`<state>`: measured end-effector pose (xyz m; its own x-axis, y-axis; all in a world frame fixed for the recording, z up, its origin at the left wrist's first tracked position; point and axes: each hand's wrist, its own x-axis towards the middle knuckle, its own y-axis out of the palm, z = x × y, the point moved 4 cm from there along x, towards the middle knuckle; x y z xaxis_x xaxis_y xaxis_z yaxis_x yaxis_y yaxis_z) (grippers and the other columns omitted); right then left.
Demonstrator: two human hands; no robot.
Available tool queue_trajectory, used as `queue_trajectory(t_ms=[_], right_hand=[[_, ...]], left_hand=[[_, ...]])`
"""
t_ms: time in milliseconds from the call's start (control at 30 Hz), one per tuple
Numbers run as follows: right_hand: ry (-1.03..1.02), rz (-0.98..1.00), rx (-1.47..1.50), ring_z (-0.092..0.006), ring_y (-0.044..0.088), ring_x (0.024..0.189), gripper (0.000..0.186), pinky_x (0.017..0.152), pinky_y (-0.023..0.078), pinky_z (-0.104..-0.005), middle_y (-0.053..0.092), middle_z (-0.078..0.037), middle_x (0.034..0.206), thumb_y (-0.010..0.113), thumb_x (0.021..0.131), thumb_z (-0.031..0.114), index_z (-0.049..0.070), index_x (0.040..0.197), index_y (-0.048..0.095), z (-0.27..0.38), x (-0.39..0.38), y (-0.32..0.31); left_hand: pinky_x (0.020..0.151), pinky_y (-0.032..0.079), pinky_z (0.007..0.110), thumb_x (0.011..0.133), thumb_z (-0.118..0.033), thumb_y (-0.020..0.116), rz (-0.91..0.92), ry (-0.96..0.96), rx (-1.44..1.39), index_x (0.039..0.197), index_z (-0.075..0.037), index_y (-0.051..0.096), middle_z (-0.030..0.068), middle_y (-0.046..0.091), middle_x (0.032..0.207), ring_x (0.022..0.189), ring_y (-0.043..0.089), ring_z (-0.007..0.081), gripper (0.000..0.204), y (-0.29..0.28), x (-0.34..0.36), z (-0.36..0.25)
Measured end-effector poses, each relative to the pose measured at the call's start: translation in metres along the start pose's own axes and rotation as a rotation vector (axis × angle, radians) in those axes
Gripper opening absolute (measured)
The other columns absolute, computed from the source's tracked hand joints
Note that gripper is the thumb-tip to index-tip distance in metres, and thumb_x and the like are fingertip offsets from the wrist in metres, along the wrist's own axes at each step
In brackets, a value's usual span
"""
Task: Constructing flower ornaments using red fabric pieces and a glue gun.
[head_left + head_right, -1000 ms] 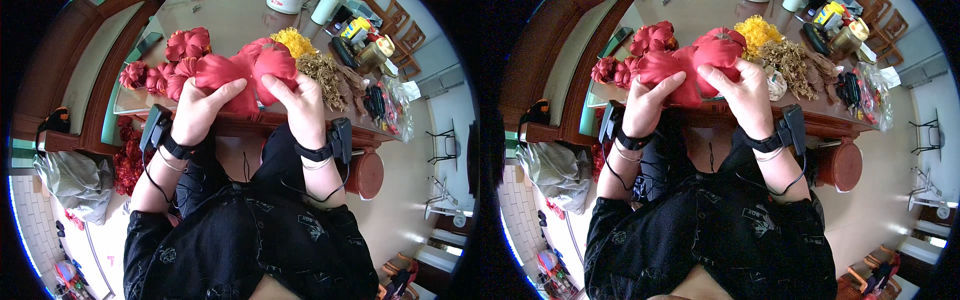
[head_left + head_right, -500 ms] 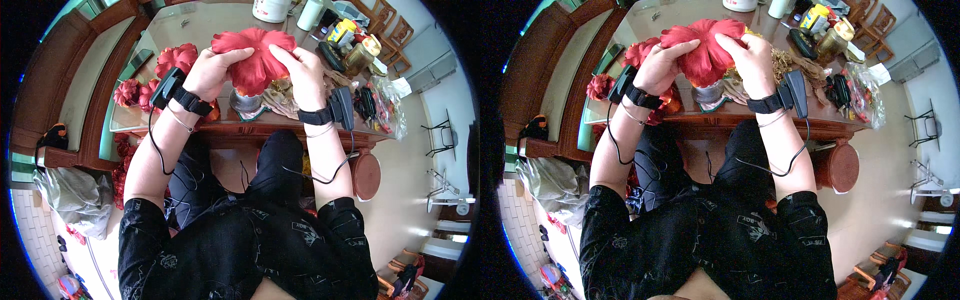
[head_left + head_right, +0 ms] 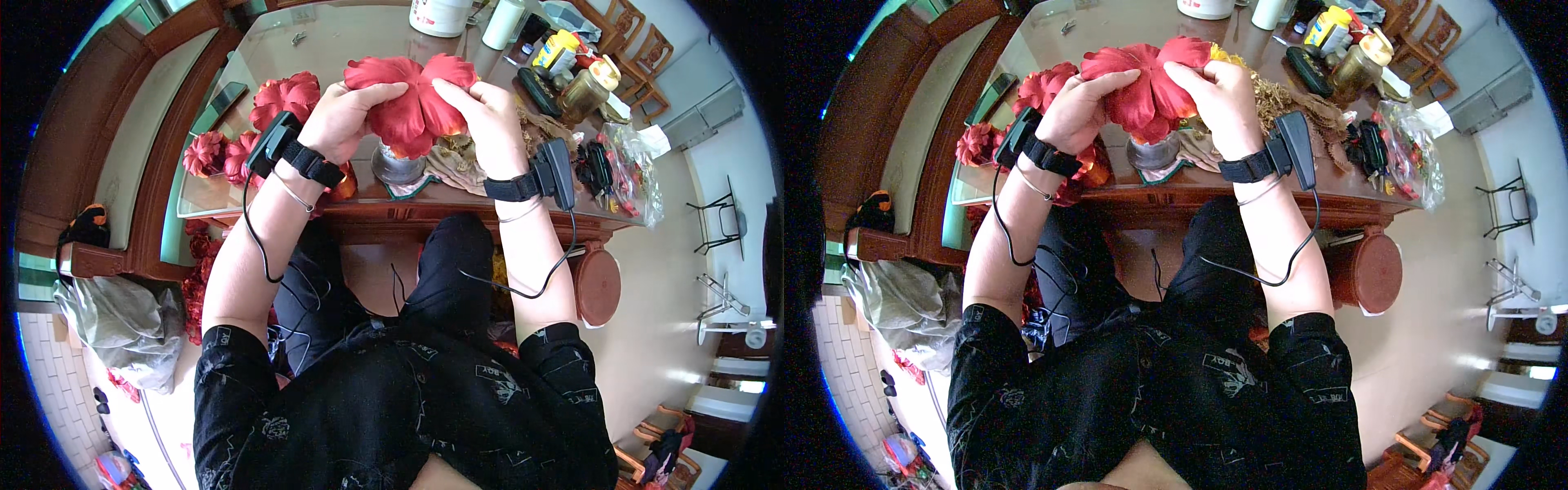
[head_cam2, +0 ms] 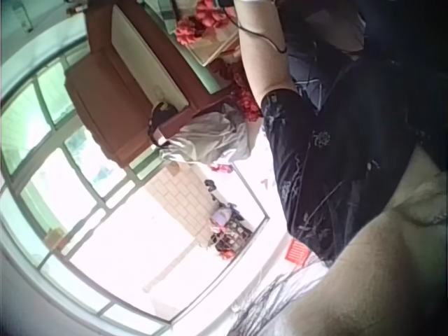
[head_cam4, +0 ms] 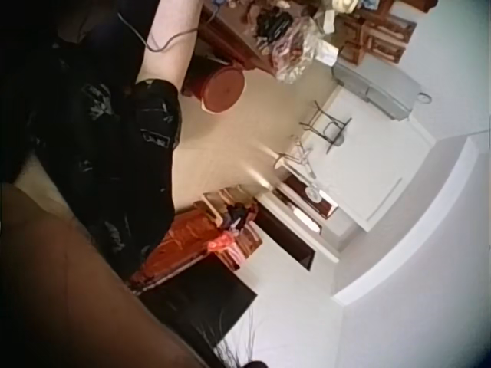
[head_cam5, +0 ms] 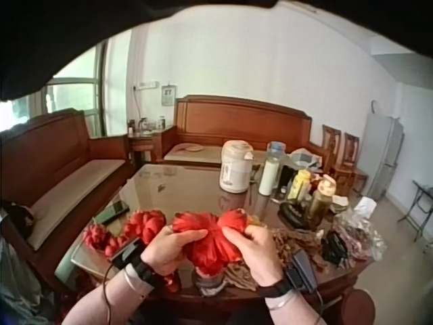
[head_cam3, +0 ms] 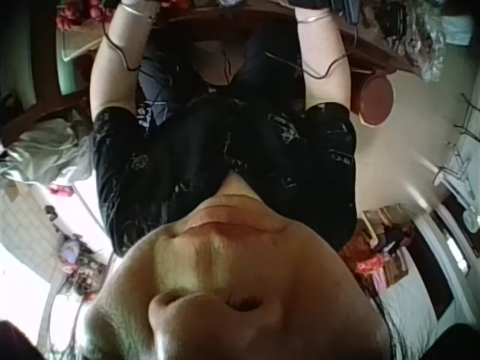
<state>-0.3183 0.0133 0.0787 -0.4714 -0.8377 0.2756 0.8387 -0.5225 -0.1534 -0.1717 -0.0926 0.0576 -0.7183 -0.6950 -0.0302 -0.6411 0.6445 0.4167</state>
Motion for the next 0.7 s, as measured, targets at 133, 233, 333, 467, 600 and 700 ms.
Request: queue_trajectory(t_ms=[133,233,333,467,600,700], right_hand=[[-0.01,0.036,0.002,-0.003,0.054,0.063,0.027,0.055,0.041,-0.0194,0.065,0.0,0.074,0.069,0.083,0.024,-0.003,0.088,0.069,-0.011,0.002,-0.002],[0.0,0.049,-0.009,-0.0044,0.055,0.063,0.03,0.056,0.043,-0.022,0.066,-0.003,0.072,0.07,0.082,0.024,-0.006,0.087,0.069,-0.01,-0.001,-0.001],[0.038,0.083,-0.053,-0.005,0.057,0.065,0.029,0.059,0.045,-0.0222,0.067,-0.003,0.075,0.069,0.083,0.023,-0.005,0.09,0.069,-0.009,-0.003,-0.001],[0.052,0.115,-0.019,-0.0058,0.058,0.07,0.026,0.063,0.046,-0.0226,0.068,-0.003,0.08,0.069,0.084,0.02,-0.004,0.096,0.069,-0.009,-0.007,0.001],[0.059,0.124,0.036,-0.0082,0.061,0.075,0.026,0.068,0.049,-0.0243,0.069,-0.004,0.086,0.068,0.084,0.017,-0.002,0.1,0.068,-0.012,-0.008,0.003],[0.017,0.122,0.049,-0.0065,0.061,0.074,0.028,0.065,0.047,-0.021,0.068,-0.002,0.089,0.068,0.085,0.02,-0.001,0.103,0.067,-0.025,-0.005,0.003]], left_hand=[[0.085,0.051,0.031,0.087,-0.008,0.063,0.002,-0.009,0.057,0.107,0.002,0.062,0.0103,0.065,0.107,0.095,0.064,0.0184,0.023,-0.003,0.001,0.0],[0.085,0.051,0.031,0.087,-0.009,0.063,0.013,-0.025,0.03,0.107,0.002,0.062,0.0099,0.065,0.106,0.096,0.064,0.0181,0.023,-0.005,0.002,0.003],[0.085,0.051,0.031,0.087,-0.009,0.063,-0.028,-0.024,0.047,0.107,0.002,0.062,0.0098,0.065,0.106,0.096,0.064,0.0179,0.023,-0.005,0.001,0.005],[0.084,0.051,0.03,0.087,-0.01,0.064,-0.026,-0.025,0.028,0.106,0.002,0.063,0.0096,0.066,0.105,0.094,0.064,0.017,0.022,-0.007,0.003,0.009],[0.083,0.051,0.029,0.087,-0.009,0.065,-0.009,0.005,0.044,0.105,0.001,0.063,0.0088,0.066,0.103,0.091,0.065,0.0155,0.021,-0.009,0.004,0.013],[0.081,0.052,0.028,0.086,-0.009,0.065,-0.013,0.042,0.074,0.104,0.001,0.064,0.0084,0.067,0.1,0.088,0.065,0.0147,0.02,-0.01,0.004,0.016]])
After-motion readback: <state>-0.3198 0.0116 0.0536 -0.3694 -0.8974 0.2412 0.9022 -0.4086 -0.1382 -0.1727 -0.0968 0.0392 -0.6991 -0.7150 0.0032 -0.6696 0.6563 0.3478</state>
